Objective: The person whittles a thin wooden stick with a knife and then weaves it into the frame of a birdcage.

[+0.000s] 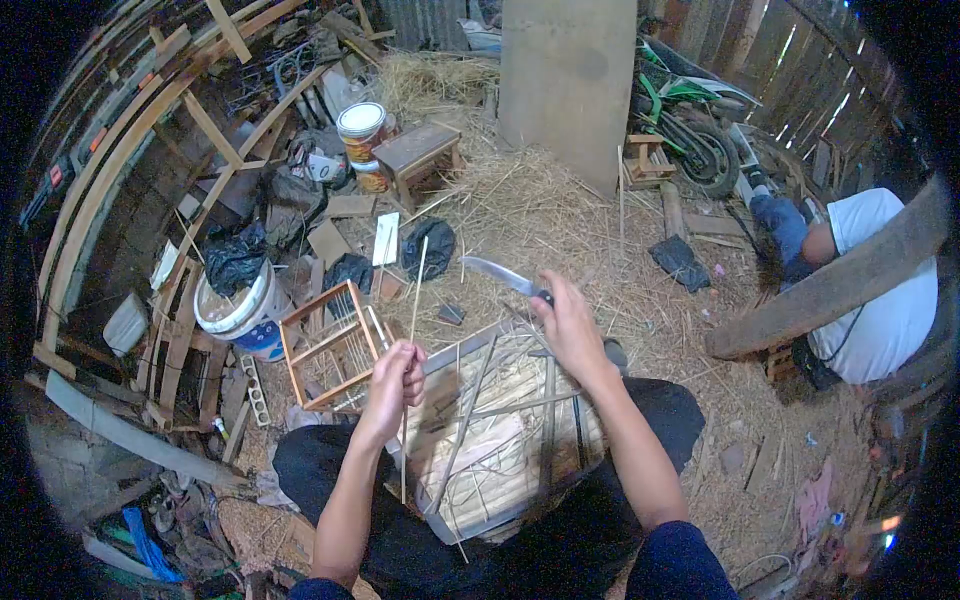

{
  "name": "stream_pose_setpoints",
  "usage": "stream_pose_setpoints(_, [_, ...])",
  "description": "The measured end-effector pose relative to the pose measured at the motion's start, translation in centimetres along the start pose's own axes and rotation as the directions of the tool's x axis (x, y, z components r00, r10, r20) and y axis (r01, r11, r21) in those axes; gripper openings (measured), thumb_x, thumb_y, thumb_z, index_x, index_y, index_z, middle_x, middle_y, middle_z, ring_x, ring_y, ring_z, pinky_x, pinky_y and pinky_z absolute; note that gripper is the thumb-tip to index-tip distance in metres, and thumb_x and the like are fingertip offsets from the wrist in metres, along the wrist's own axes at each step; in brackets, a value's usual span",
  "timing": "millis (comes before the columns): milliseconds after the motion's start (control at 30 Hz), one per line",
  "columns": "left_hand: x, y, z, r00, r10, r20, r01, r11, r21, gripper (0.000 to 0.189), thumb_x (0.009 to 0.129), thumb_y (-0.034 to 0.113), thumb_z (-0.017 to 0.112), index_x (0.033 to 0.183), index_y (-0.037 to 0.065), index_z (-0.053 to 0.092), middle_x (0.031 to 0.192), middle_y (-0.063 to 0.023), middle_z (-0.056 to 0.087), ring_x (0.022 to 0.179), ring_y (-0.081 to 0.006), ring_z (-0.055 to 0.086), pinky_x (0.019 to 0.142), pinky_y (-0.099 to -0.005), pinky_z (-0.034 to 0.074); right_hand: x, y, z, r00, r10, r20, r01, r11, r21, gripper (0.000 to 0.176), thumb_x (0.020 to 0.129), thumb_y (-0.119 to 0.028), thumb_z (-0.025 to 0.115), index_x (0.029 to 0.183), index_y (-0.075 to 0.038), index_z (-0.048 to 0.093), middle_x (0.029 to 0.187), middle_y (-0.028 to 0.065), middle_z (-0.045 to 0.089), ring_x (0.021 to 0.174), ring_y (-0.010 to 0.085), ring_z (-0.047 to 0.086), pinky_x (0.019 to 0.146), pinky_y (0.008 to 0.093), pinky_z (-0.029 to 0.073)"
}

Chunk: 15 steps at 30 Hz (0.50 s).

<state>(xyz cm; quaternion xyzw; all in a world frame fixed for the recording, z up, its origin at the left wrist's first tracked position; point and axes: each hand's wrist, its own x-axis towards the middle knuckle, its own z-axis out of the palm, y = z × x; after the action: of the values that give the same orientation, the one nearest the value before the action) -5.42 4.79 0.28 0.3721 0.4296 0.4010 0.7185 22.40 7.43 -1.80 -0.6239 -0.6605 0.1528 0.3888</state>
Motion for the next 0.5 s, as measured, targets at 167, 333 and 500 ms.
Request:
stream_pose_setpoints(167, [0.5,-0.3,0.6,0.999,0.009,0.032,-0.007,0.997,-0.076,0.022,0.106,0.025,0.040,0.103,0.008,0.052,0.069,0.0061,0.032,0.055,-0.0036,0.026,0.049,-0.0210,0.023,-0.2,0.0,0.5,0.991,-0.111,0.073,0.110,0.994,0.012,0.027,0.095,-0.015,0.060,0.115,0.002,0.056,0.105,0.0232,0.060,0.099,0.0396,0.058,0.087,0.0438,0.046])
stream_pose_setpoints(333, [0.0,1.2,2.9,0.998,0.018,-0.059,-0.013,0.997,0.079,0.024,0.106,0.029,0.041,0.107,0.009,0.053,0.070,0.0066,0.035,0.055,-0.0029,0.028,0.047,-0.0199,0.022,0.3,-1.9,0.3,0.997,-0.070,0.013,0.070,0.997,-0.010,0.024,0.096,-0.018,0.060,0.111,0.000,0.057,0.102,0.0201,0.062,0.094,0.0390,0.061,0.080,0.0432,0.048])
stream_pose_setpoints(500, [1.8,-1.1,2.6,0.999,0.042,-0.004,-0.042,0.996,-0.082,0.024,0.106,0.031,0.041,0.106,0.010,0.052,0.069,0.0063,0.036,0.054,-0.0023,0.027,0.046,-0.0195,0.022,0.5,-3.4,0.9,0.997,-0.073,-0.041,0.074,0.997,0.037,0.024,0.097,-0.021,0.058,0.110,-0.002,0.058,0.100,0.0186,0.063,0.089,0.0399,0.062,0.075,0.0459,0.049])
